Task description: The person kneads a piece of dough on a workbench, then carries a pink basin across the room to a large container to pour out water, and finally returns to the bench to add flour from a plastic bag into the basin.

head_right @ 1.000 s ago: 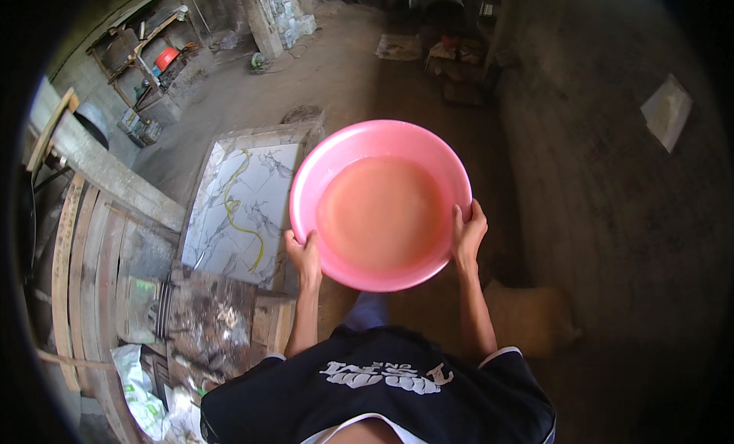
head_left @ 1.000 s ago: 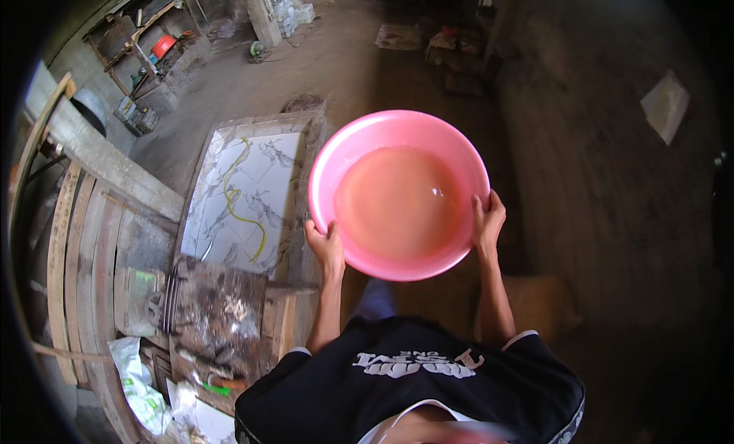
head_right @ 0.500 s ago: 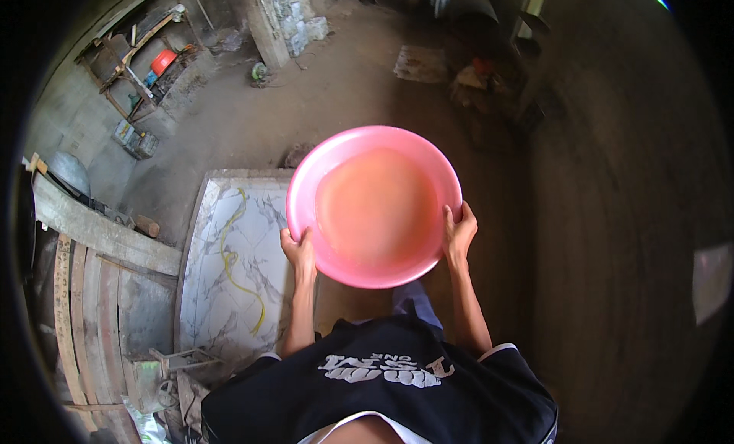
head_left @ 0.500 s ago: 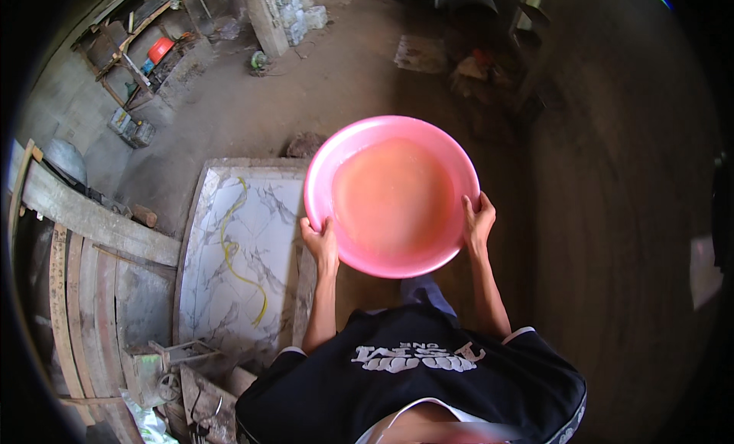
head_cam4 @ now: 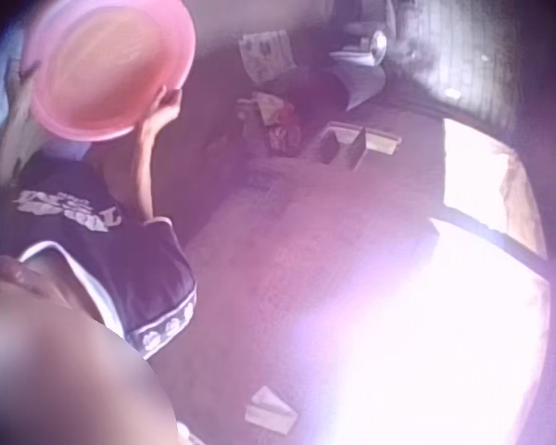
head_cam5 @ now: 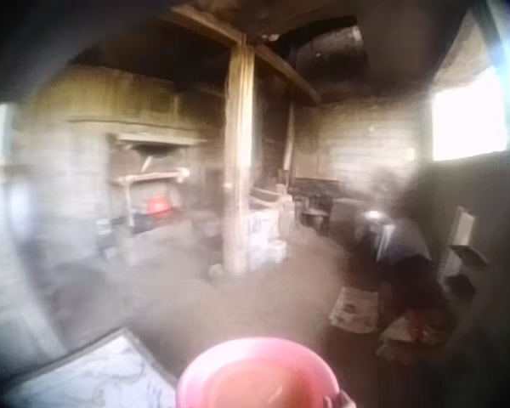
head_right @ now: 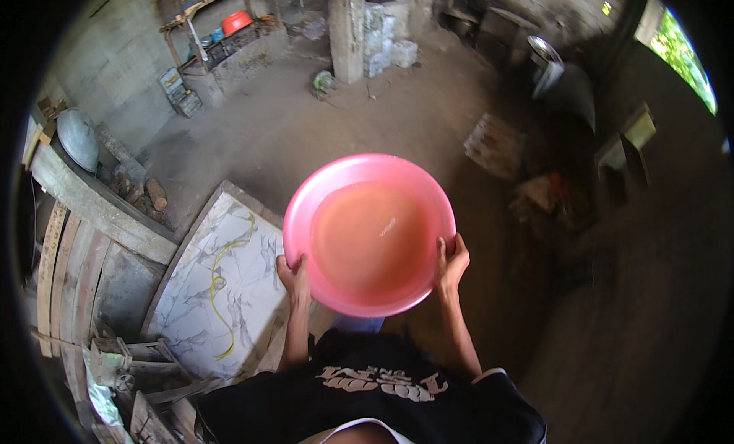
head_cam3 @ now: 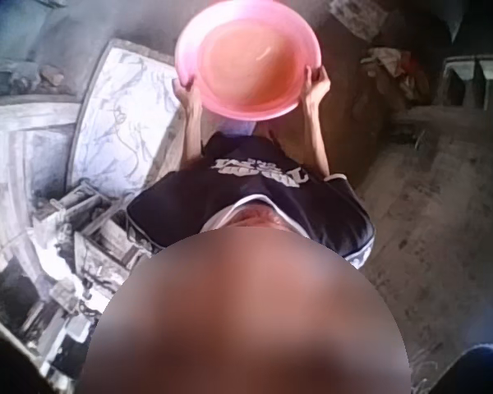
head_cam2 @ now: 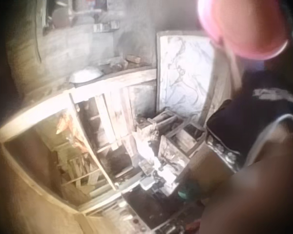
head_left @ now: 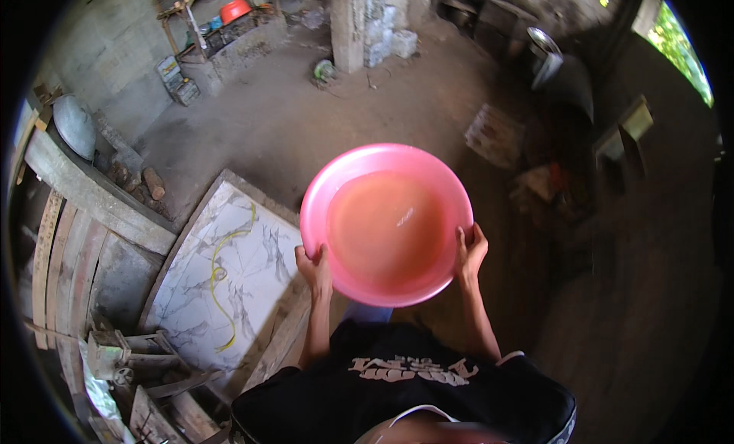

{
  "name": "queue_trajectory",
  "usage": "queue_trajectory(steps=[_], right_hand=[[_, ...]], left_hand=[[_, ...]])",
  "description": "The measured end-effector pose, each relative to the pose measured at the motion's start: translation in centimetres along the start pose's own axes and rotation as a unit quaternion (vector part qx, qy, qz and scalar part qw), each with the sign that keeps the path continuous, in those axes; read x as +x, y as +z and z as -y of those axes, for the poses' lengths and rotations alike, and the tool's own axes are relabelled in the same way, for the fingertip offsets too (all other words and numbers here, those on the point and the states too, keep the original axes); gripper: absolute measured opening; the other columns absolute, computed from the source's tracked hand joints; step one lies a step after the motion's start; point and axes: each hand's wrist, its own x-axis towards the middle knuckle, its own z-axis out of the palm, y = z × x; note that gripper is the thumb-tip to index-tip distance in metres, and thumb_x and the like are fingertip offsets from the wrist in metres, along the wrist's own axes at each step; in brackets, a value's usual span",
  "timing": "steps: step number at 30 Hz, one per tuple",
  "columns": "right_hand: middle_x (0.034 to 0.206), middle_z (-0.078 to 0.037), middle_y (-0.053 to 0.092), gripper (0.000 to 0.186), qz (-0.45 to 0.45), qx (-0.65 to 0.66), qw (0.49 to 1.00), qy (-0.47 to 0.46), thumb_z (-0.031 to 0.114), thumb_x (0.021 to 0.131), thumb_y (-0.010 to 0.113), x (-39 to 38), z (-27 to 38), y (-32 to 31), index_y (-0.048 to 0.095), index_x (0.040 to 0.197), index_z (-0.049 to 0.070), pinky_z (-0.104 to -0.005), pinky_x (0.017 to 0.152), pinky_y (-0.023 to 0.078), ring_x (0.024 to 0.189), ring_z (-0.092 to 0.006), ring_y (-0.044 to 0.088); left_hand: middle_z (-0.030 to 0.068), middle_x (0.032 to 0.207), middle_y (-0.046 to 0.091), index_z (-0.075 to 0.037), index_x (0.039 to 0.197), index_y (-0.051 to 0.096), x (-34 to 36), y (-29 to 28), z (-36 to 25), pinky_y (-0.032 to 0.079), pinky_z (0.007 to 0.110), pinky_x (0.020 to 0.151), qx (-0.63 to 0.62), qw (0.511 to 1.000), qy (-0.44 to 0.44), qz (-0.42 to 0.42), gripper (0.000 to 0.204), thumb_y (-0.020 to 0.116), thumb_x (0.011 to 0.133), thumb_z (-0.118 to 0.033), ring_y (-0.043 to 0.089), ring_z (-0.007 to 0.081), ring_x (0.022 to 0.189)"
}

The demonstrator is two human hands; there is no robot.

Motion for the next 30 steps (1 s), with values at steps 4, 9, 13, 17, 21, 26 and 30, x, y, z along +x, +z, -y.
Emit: queue_trajectory(steps=[4,9,13,17,21,26,30], right_hand=[[0.066,-0.003,0.046,0.027,0.071,0.068,0.993,0.060,0.009,0.076,0.059,3.9,0.9,2.9,0.049,0.086,-0.014,-0.0228,0.058,0.039,0.063,-0.0088,0.040],[0.076,-0.004,0.053,0.031,0.105,0.111,0.986,0.066,0.011,0.077,0.060,9.8,0.2,8.0,0.049,0.094,-0.013,-0.0211,0.064,0.039,0.071,-0.0078,0.045],[0.077,-0.005,0.053,0.034,0.172,0.083,0.979,0.071,0.010,0.076,0.060,12.6,1.8,11.8,0.049,0.097,-0.014,-0.0234,0.065,0.041,0.070,-0.0092,0.045],[0.084,-0.008,0.056,0.037,0.178,0.100,0.979,0.025,0.009,0.076,0.061,16.5,0.5,17.0,0.048,0.102,-0.014,-0.0235,0.069,0.042,0.075,-0.0102,0.049],[0.090,-0.021,0.059,0.040,0.224,0.087,0.970,0.039,0.009,0.075,0.061,20.6,0.2,22.1,0.047,0.105,-0.014,-0.0282,0.073,0.044,0.082,-0.0171,0.055],[0.076,-0.013,0.057,0.038,0.322,0.044,0.945,0.030,0.008,0.075,0.060,23.6,2.2,28.6,0.048,0.099,-0.017,-0.0266,0.063,0.043,0.070,-0.0121,0.049],[0.065,-0.007,0.051,0.023,0.334,0.134,0.932,-0.044,0.006,0.075,0.055,25.8,2.6,34.6,0.051,0.087,-0.014,-0.0249,0.055,0.039,0.063,-0.0096,0.043]], left_hand=[[0.0021,0.071,0.045,-0.002,0.076,0.040,2.2,1.6,0.6,0.037,0.023,0.058,-0.050,0.997,-0.018,-0.052,0.018,0.057,0.071,0.001,0.042,0.0089,0.062],[0.0001,0.066,0.043,-0.003,0.074,0.041,5.3,3.9,0.1,0.036,0.022,0.056,-0.052,0.994,0.002,-0.091,0.018,0.057,0.069,0.004,0.041,0.0085,0.061],[-0.0010,0.064,0.039,-0.004,0.069,0.039,8.9,5.3,1.4,0.034,0.023,0.054,-0.026,0.989,0.013,-0.146,0.018,0.055,0.068,0.003,0.036,0.0083,0.059],[-0.0009,0.064,0.036,-0.005,0.067,0.038,12.1,7.2,1.6,0.032,0.023,0.054,-0.012,0.979,0.070,-0.193,0.020,0.056,0.067,0.002,0.034,0.0086,0.059],[0.0003,0.064,0.036,-0.003,0.068,0.038,15.4,9.4,2.1,0.032,0.025,0.053,0.009,0.965,0.101,-0.242,0.018,0.056,0.068,0.000,0.033,0.0094,0.059],[0.0020,0.062,0.039,-0.001,0.069,0.039,19.4,10.9,0.6,0.032,0.026,0.051,0.010,0.954,0.060,-0.292,0.015,0.054,0.069,-0.001,0.035,0.0099,0.056],[0.0034,0.061,0.041,0.000,0.071,0.040,22.7,11.5,2.3,0.033,0.026,0.050,0.062,0.932,0.048,-0.354,0.014,0.054,0.070,-0.002,0.037,0.0102,0.056]])
